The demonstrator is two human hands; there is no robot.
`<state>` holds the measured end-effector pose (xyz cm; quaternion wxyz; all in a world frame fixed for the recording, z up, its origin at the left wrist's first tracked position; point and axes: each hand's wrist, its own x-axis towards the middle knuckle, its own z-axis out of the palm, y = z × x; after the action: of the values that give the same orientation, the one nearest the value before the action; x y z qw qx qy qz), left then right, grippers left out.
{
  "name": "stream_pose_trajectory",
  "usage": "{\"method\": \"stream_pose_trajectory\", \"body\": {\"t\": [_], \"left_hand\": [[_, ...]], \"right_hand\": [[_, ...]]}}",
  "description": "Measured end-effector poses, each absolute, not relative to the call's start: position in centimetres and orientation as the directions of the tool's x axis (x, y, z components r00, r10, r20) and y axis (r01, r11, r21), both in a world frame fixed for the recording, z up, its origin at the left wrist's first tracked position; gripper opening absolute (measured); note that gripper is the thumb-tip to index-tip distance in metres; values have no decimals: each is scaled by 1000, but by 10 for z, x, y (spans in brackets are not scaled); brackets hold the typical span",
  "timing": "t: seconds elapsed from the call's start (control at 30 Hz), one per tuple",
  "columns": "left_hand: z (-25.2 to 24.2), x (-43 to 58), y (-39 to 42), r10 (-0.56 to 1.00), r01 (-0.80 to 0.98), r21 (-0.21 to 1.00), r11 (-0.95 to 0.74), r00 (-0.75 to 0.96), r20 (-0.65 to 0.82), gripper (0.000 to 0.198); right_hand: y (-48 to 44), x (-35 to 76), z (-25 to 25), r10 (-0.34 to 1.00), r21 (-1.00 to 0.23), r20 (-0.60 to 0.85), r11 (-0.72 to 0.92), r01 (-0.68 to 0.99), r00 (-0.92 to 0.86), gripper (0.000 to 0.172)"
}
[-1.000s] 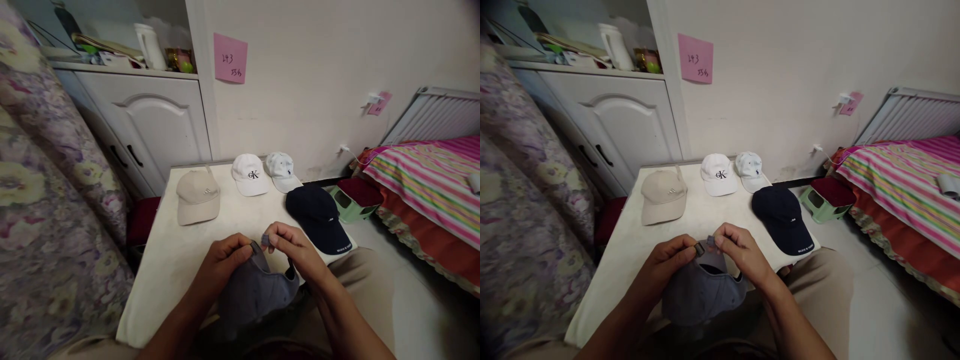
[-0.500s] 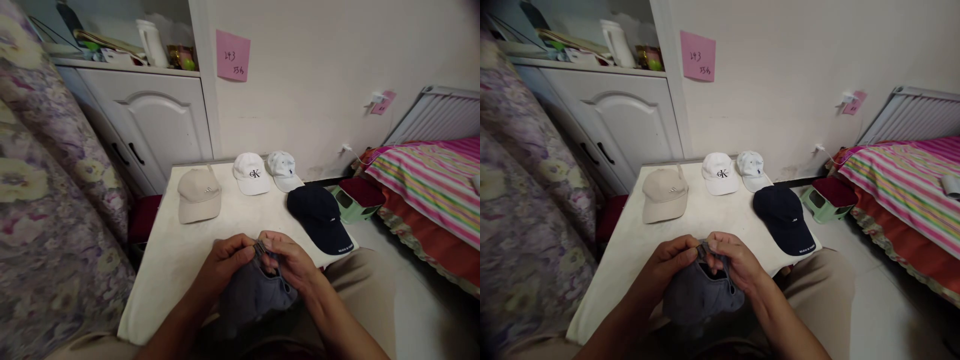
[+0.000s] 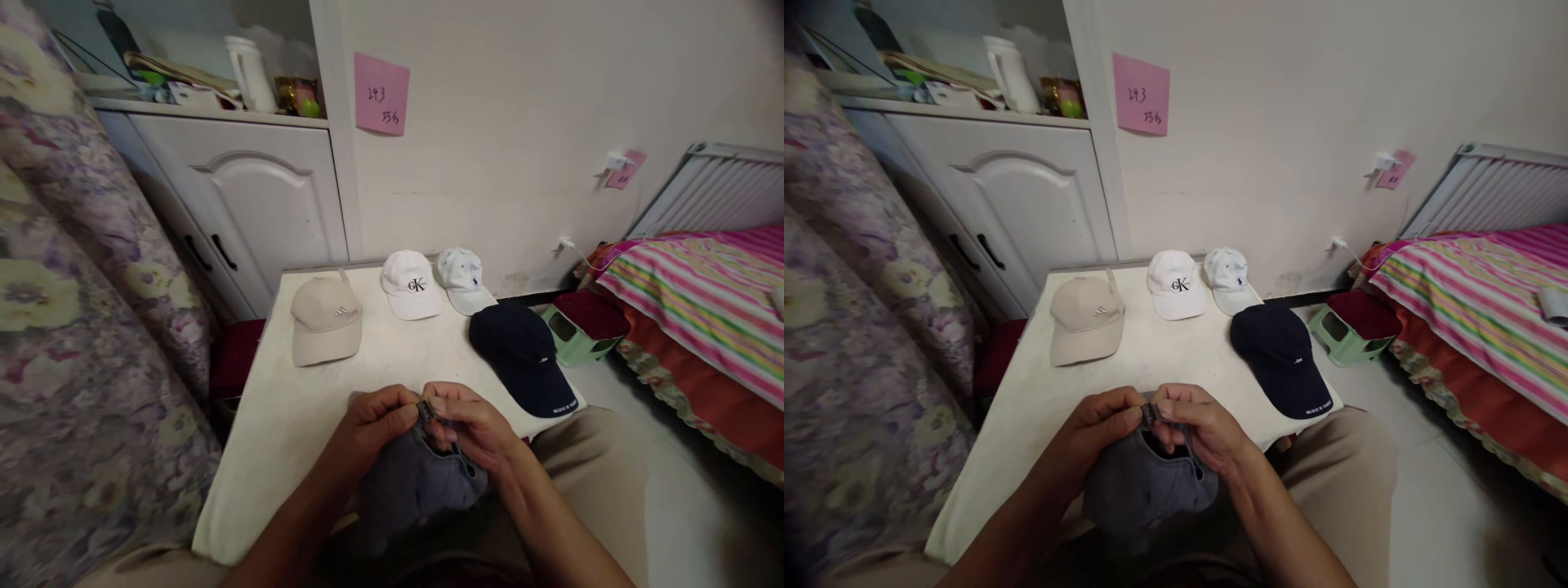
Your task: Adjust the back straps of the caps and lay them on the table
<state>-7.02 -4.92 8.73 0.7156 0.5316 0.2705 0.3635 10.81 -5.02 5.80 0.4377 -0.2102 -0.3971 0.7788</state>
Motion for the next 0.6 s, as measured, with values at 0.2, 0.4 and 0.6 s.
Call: {"method": "stream_pose_trajectory", "body": {"t": [0.2,0.4,0.6], "left_hand": [[80,-72,-45,820,-135,963,233,560,-120,27],[80,-72,-44,810,-98,958,270,560,-172,28],[78,-72,-42,798,-133,949,287,581,-160,26]], "right_hand": [[-45,124,59,832,-946,36,-151,-288,-554,27],[-47,134,66,817,-979,62,-61,-193,-573,24],[-50,127,65,844,-941,92,-100,-324,-529,20]]}}
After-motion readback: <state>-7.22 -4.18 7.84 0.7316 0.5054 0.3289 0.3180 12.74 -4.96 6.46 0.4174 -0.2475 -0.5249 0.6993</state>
